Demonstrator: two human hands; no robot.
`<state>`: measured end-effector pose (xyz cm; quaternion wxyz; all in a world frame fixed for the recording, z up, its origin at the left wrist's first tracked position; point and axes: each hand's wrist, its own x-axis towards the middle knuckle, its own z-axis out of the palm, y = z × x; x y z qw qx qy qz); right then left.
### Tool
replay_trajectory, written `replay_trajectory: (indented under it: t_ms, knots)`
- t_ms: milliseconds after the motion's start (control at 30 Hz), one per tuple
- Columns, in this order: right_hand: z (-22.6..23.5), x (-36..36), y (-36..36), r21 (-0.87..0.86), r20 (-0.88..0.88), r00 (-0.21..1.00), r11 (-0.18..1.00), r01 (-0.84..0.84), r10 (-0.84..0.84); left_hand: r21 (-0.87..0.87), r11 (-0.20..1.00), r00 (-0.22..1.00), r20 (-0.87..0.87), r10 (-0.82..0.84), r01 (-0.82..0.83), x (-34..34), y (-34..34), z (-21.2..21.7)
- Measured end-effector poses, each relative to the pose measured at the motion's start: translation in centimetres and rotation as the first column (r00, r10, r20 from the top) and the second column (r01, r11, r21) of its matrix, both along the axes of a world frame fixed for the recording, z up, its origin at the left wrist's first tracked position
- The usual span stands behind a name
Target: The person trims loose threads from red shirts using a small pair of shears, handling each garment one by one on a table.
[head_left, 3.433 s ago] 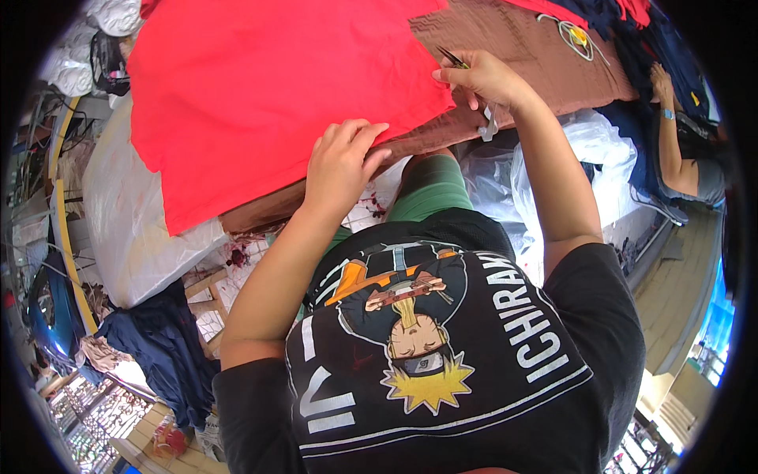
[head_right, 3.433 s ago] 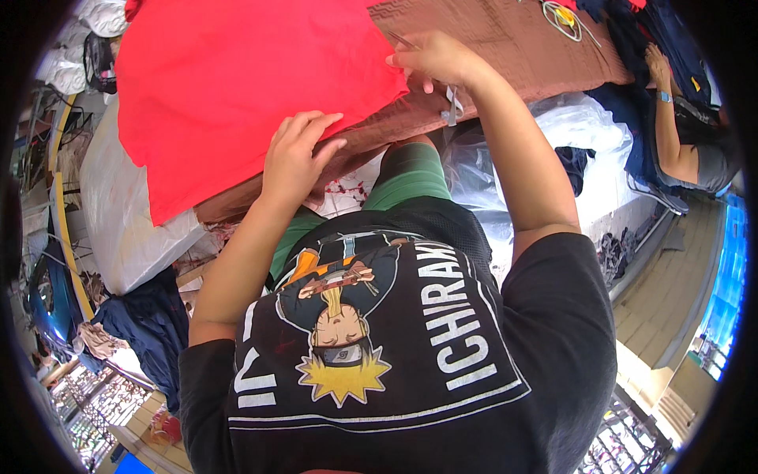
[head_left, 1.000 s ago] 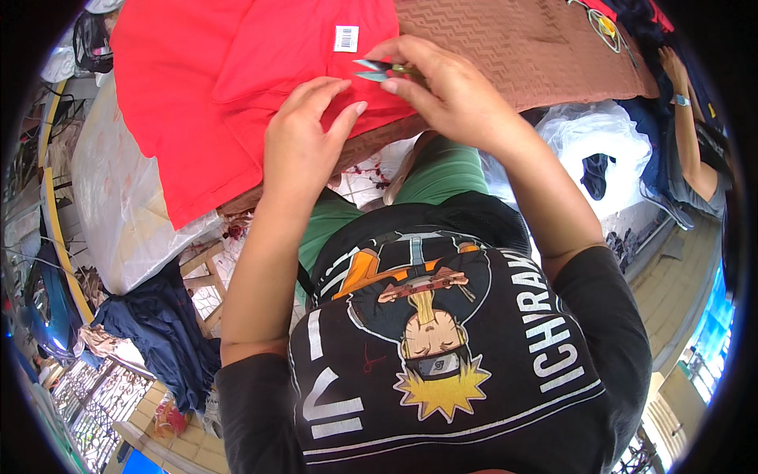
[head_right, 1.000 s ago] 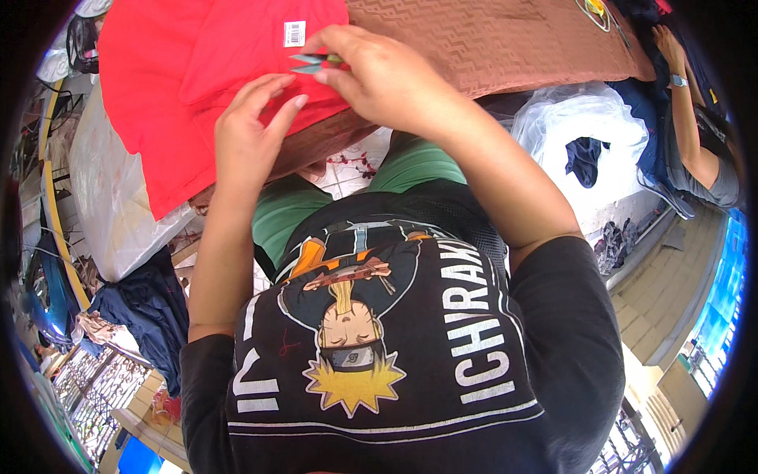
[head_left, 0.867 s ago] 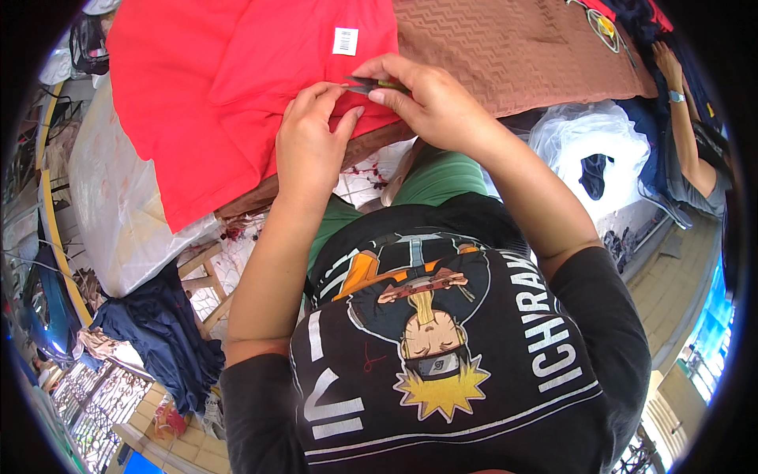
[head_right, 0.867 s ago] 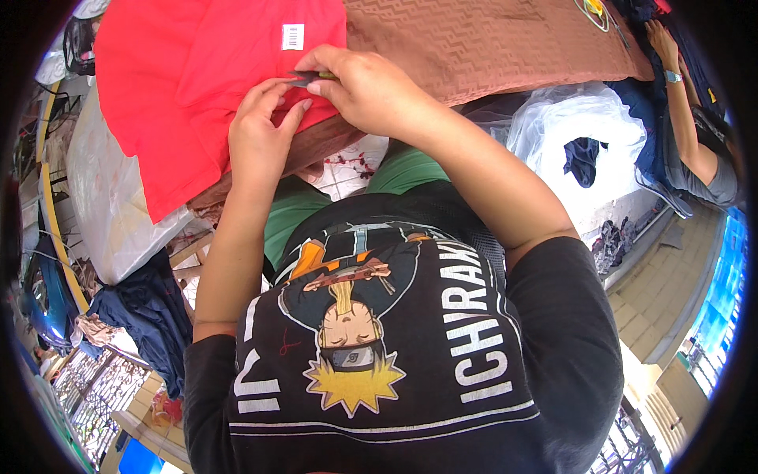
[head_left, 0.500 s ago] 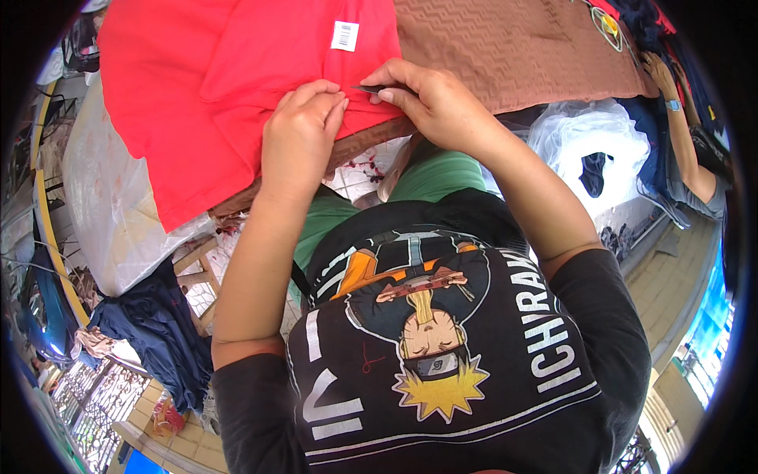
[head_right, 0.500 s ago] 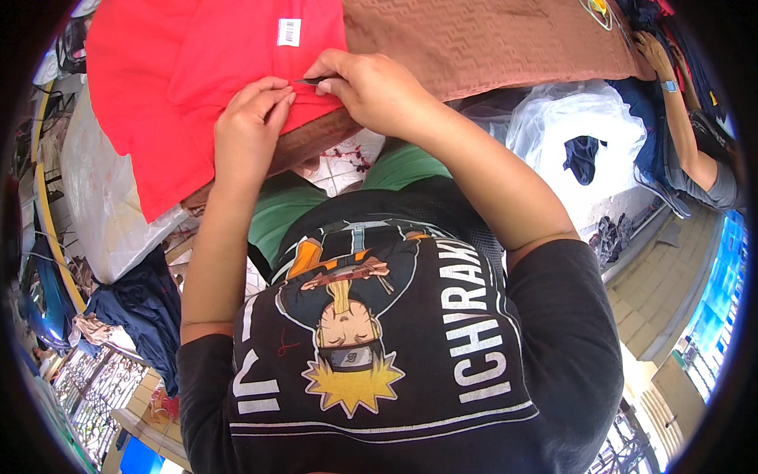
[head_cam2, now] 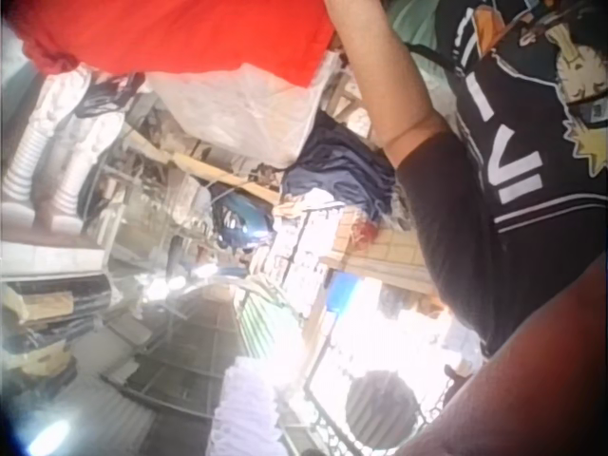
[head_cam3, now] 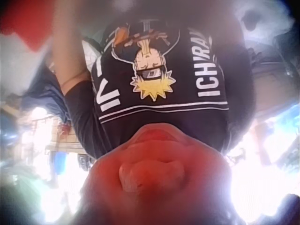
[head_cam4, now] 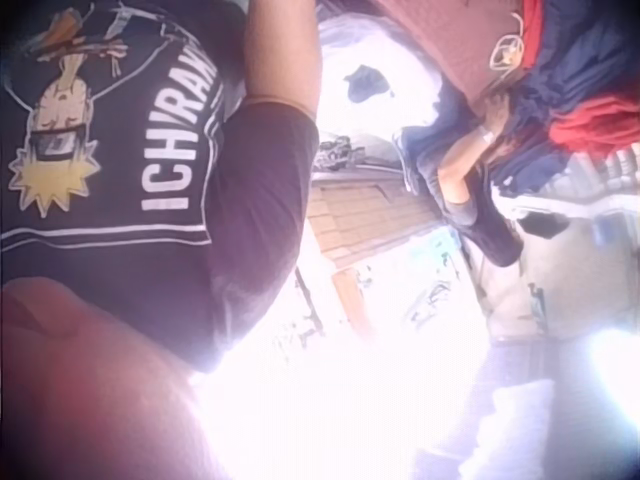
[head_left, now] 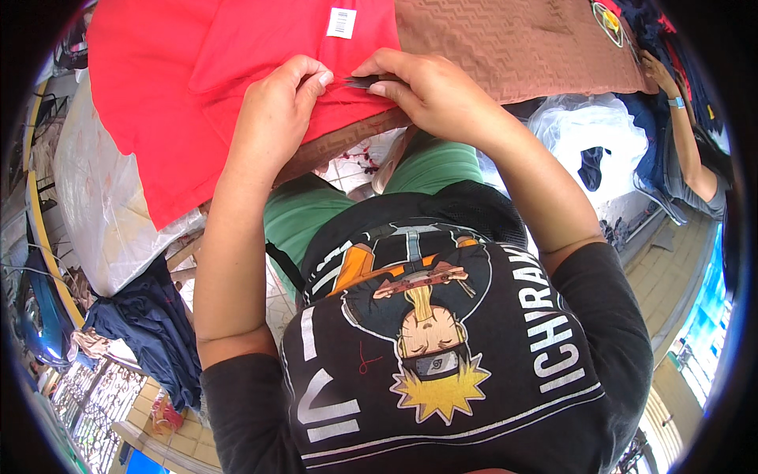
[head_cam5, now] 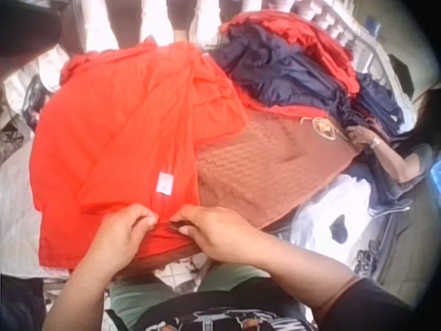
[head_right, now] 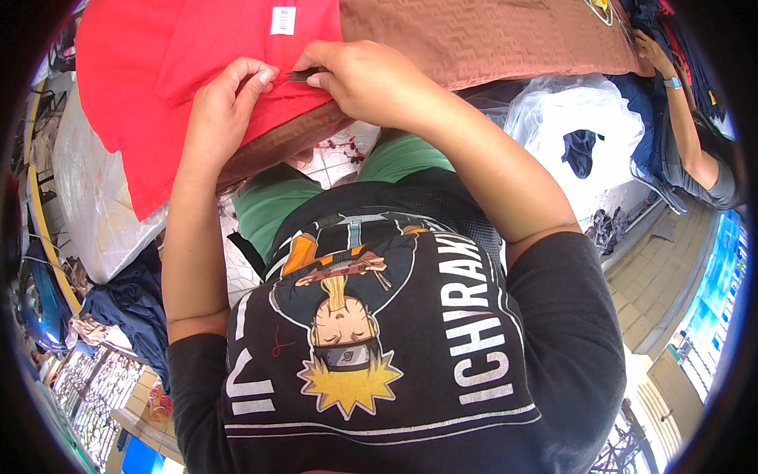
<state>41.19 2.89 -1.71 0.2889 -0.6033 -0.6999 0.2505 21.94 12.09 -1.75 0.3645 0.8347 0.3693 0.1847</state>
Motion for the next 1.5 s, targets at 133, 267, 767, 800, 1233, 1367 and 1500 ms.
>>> replay_trajectory:
  t_ms: [133,267,767,800,1233,1367,1500]
  knots:
    - [0.8,-0.8,0.2,-0.019,0.12,0.993,1.0,0.004,-0.001,0.071,0.997,1.0,0.015,-0.017,0.016,-0.2,-0.4,0.1]
    - [1.1,0.0,0.2,0.055,0.153,0.988,0.998,0.027,-0.035,-0.265,0.89,0.818,-0.361,-0.447,0.37,-2.7,0.0,5.8]
    - [-0.4,2.7,0.1,-0.163,-0.399,0.899,0.979,0.122,-0.178,0.514,0.846,0.99,-0.09,-0.11,0.141,3.1,-6.0,-1.7]
    - [-0.4,2.8,0.2,-0.172,-0.415,0.894,0.979,0.107,-0.17,0.507,0.855,0.992,-0.015,-0.122,0.113,2.9,-5.9,-2.2]
    - [0.9,2.7,0.5,-0.133,-0.404,0.892,0.978,0.16,-0.201,-0.033,0.978,0.938,-0.28,-0.205,0.204,-5.7,-2.6,6.6]
    - [1.4,0.1,1.8,0.013,-0.266,0.959,0.995,0.102,-0.095,0.288,0.957,0.999,0.008,-0.039,0.035,-2.0,-0.9,2.3]
    - [-1.5,-1.2,2.4,-0.007,-0.373,0.922,0.994,0.111,-0.106,0.304,0.952,0.999,0.041,0.025,-0.036,-0.7,-0.4,-1.2]
